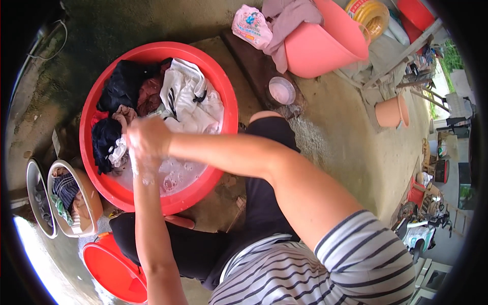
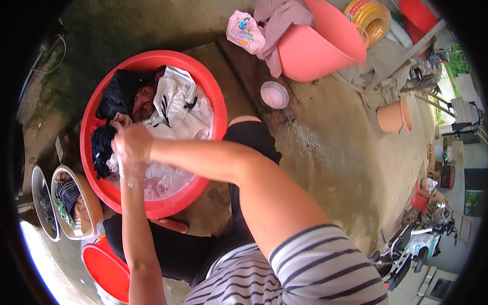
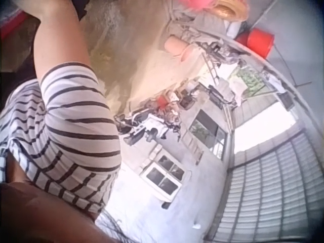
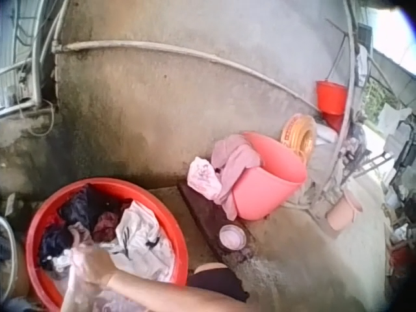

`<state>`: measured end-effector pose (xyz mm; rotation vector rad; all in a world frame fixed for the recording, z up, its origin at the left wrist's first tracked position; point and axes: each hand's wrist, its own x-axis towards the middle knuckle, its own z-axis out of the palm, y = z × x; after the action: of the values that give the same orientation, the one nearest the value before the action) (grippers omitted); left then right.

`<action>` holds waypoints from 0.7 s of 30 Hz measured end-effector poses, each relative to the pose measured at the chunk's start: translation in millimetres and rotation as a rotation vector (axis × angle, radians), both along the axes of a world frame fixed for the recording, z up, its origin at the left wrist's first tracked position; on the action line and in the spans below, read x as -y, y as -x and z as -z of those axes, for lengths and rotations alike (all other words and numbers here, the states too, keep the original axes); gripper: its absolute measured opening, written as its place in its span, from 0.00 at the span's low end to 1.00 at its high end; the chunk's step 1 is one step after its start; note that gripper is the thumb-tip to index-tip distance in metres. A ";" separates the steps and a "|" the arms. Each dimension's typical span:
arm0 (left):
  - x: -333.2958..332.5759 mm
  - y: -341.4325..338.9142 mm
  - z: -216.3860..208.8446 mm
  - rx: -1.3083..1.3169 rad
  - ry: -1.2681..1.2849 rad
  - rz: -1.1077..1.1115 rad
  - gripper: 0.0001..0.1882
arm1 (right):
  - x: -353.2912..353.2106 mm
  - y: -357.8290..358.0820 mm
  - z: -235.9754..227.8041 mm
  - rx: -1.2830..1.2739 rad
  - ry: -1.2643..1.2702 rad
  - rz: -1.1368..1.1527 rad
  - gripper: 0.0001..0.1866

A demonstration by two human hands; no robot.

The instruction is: The person washes a garment in a tub of soapy water, scrubbing, rubbing, and turning different sections of the fabric by hand.

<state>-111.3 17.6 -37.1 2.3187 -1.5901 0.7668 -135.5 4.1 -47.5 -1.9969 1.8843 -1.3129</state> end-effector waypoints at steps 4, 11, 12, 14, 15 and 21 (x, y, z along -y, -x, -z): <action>45.5 -54.0 66.8 -1.677 -0.175 0.672 0.11 | 20.2 24.2 -24.8 0.075 -0.086 0.150 0.09; 39.9 -69.6 50.5 -2.309 -0.704 0.729 0.13 | 15.4 20.9 -37.9 0.038 0.197 0.024 0.14; 30.7 -52.1 20.0 -2.689 -0.860 0.425 0.18 | 20.8 48.0 -23.4 0.092 -0.051 0.216 0.12; 25.5 -57.5 3.7 -2.711 -0.829 0.318 0.18 | 22.8 32.0 -19.3 0.017 -0.069 0.224 0.11; 24.3 -63.2 -0.9 -2.776 -0.794 0.273 0.18 | 18.7 17.3 -24.0 0.050 -0.028 0.179 0.13; 41.3 -74.6 38.4 -2.884 -0.783 0.493 0.18 | 23.0 1.3 -41.5 0.084 -0.041 0.002 0.13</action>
<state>-36.7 -23.7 -75.5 0.6037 -0.3060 -2.3071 -136.8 -18.9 -6.0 -1.8903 1.8612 -1.3252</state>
